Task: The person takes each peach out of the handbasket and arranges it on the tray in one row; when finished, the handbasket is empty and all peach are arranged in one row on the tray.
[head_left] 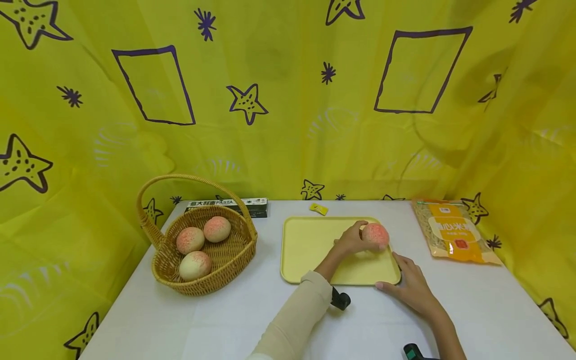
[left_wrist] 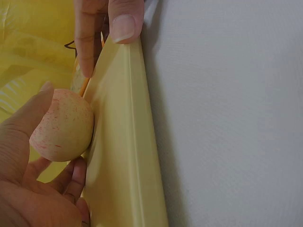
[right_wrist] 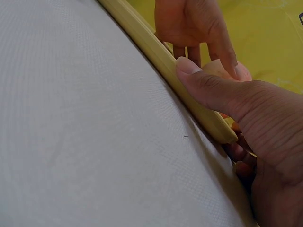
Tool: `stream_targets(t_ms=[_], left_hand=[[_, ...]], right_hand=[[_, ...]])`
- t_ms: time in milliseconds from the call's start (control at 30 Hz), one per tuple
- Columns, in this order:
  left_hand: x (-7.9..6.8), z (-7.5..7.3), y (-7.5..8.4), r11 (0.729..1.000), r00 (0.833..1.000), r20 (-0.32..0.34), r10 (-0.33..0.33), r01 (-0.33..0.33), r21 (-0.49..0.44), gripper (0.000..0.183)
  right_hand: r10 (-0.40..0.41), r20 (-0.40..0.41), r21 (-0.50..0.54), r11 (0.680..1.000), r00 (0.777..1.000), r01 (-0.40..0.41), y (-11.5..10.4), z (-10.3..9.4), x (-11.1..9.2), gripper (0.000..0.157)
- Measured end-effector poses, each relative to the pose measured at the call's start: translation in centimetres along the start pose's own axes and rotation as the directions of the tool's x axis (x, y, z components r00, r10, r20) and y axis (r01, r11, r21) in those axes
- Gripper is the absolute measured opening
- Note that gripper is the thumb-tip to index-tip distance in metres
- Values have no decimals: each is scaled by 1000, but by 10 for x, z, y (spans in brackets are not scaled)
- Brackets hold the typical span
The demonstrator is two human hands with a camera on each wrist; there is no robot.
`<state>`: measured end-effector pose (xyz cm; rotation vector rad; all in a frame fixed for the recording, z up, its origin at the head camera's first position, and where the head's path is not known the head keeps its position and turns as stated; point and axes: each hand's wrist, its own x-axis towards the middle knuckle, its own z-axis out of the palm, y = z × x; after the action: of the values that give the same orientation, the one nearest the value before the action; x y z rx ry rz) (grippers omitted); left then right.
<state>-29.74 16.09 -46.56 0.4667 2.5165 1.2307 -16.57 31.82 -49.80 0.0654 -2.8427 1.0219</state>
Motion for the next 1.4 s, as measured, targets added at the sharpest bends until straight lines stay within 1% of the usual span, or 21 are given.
stream_targets(t_ms=[100,200,333,467,533,633,733,867,1033,1200,1300,1400], left_hand=[[0,-2,-5,1000,1000,9,-4,4,-27,78],[-1,-5,-9,992,999,35,18,-13,-129,75],[-1,-9,-14,964,995,87,53,-29,-264,72],[-1,-14,-18,953,992,104,67,-33,-301,68],[-2,-18,-21,949,992,100,74,-40,-311,65],[-3,-26,-25,941,989,104,105,-65,-331,61],[-4,-36,-29,942,983,117,145,-101,-319,57],[-7,-52,-31,948,962,172,214,-162,-275,49],[-14,-76,-29,940,923,246,297,-238,-245,43],[-28,-103,-21,943,890,325,321,-267,-199,39],[-35,-121,-11,944,864,382,328,-290,-156,40],[-43,-136,-1,940,834,434,340,-320,-120,40]], right_hand=[[1,8,3,1000,1000,-1,-1,1,0,100],[7,18,-1,1000,1000,-7,-1,1,0,101],[15,23,-20,1000,1000,-15,1,2,0,102],[10,22,-18,1000,1000,-10,2,2,0,102],[9,25,-15,1000,1000,-8,1,3,0,102],[12,29,-17,1000,999,-12,1,3,0,102],[16,33,-33,999,999,-15,0,3,2,102],[18,34,-46,999,999,-17,1,2,1,102],[7,33,-43,999,999,-5,2,3,0,102],[6,44,-36,999,999,-4,1,5,-1,102],[0,41,-37,999,999,2,1,4,0,102],[0,40,-35,999,999,2,1,3,1,103]])
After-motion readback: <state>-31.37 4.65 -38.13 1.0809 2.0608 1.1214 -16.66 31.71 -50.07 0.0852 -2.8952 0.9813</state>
